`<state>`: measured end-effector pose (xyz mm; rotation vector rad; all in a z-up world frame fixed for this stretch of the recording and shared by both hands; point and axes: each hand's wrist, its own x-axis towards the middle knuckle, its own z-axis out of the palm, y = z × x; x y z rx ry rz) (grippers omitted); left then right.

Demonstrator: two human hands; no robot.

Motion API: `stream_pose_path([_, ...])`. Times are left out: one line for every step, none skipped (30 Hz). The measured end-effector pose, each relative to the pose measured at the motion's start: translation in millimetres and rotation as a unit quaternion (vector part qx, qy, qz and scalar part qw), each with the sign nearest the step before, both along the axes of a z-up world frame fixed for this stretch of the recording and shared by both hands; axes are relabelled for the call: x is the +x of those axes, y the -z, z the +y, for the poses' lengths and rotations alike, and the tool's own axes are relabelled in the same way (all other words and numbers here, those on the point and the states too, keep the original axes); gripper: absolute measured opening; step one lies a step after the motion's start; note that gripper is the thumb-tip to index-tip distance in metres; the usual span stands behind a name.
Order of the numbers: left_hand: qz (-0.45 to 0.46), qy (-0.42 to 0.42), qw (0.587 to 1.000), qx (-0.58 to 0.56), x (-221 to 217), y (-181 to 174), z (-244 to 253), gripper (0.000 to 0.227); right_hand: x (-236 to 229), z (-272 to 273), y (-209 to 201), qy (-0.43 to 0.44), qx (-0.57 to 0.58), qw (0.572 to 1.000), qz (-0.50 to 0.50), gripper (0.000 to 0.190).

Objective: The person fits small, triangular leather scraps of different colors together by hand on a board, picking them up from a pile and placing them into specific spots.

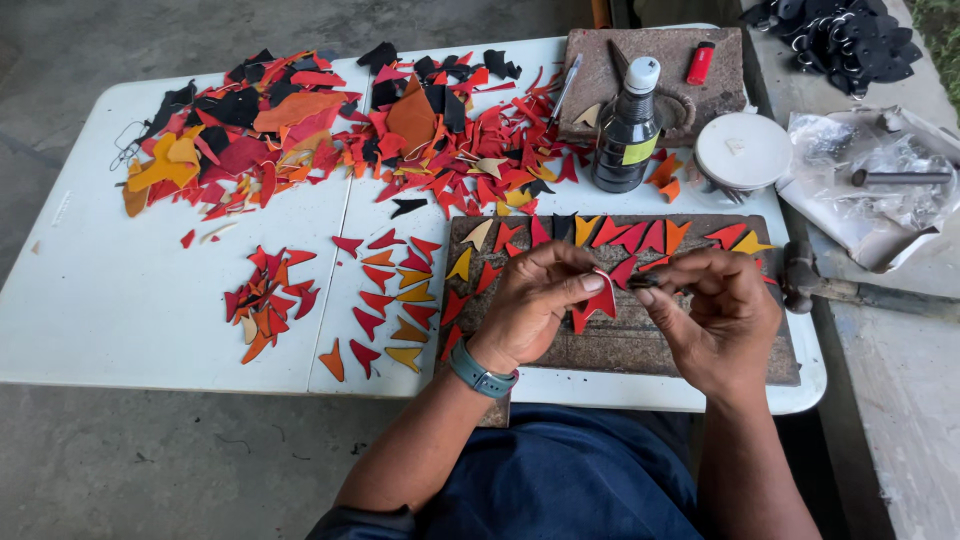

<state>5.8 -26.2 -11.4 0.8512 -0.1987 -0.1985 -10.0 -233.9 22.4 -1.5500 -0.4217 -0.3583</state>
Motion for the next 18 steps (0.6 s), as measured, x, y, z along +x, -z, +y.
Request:
stream_pose_path([-0.01,-0.005,1.0,0.005,1,-2,1,0.021,1,1,-1,-0.004,-0.004,1.0,-0.009,0.042])
stream_pose_path([-0.021,-0.009,1.0,0.01,1,-3,2,0.024,2,2,-2,-0.009,-0.008,1.0,-0.018,0.046])
stream_pose_path([-0.023,-0.007,1.0,0.012,2,-5,2,0.026,2,3,-3,-0.013,-0.011,0.999,-0.027,0.049])
stream_pose_path([-0.025,-0.005,1.0,0.014,2,-7,3,0.028,2,4,-4,-0.016,-0.017,0.999,-0.03,0.049])
stream_pose_path([-0.027,-0.003,1.0,0.016,2,-9,3,0.031,2,5,-4,-0.018,-0.022,0.999,-0.033,0.05])
stream_pose_path([-0.032,-0.007,0.999,0.032,2,-10,3,0.031,2,6,-5,-0.02,-0.027,0.999,-0.036,0.05])
stream_pose_path([-0.037,-0.012,0.998,0.048,2,-12,4,0.032,2,7,-5,-0.021,-0.03,0.999,-0.041,0.05])
stream_pose_path([-0.041,-0.016,0.997,0.064,1,-13,4,0.032,2,9,-5,-0.022,-0.033,0.998,-0.046,0.05])
stream_pose_path([-0.049,-0.013,0.996,0.068,0,-14,5,0.032,3,9,-5,-0.024,-0.035,0.998,-0.051,0.05])
stream_pose_path([-0.056,-0.01,0.996,0.071,-1,-16,5,0.033,4,10,-5,-0.022,-0.053,0.997,-0.048,0.05])
stream_pose_path([-0.064,-0.008,0.995,0.074,-1,-16,6,0.033,4,10,-6,-0.02,-0.07,0.996,-0.045,0.049])
stream_pose_path([-0.063,-0.01,0.994,0.086,-2,-17,7,0.033,5,10,-6,-0.019,-0.087,0.995,-0.042,0.049])
stream_pose_path([-0.061,-0.014,0.993,0.097,-2,-17,7,0.032,7,10,-6,-0.01,-0.08,0.995,-0.055,0.05])
stream_pose_path([-0.06,-0.017,0.992,0.108,-2,-18,8,0.032,8,9,-7,-0.002,-0.074,0.995,-0.069,0.051])
stream_pose_path([-0.064,-0.019,0.991,0.114,-2,-18,8,0.032,9,9,-7,0.006,-0.067,0.994,-0.082,0.052])
stream_pose_path([-0.068,-0.021,0.99,0.12,-2,-17,9,0.032,9,9,-7,-0.002,-0.082,0.993,-0.082,0.051])
stream_pose_path([-0.071,-0.022,0.989,0.126,-2,-17,9,0.031,7,8,-7,-0.009,-0.097,0.992,-0.081,0.05])
stream_pose_path([-0.074,-0.025,0.99,0.121,-2,-16,9,0.031,6,7,-7,-0.016,-0.112,0.99,-0.079,0.048])
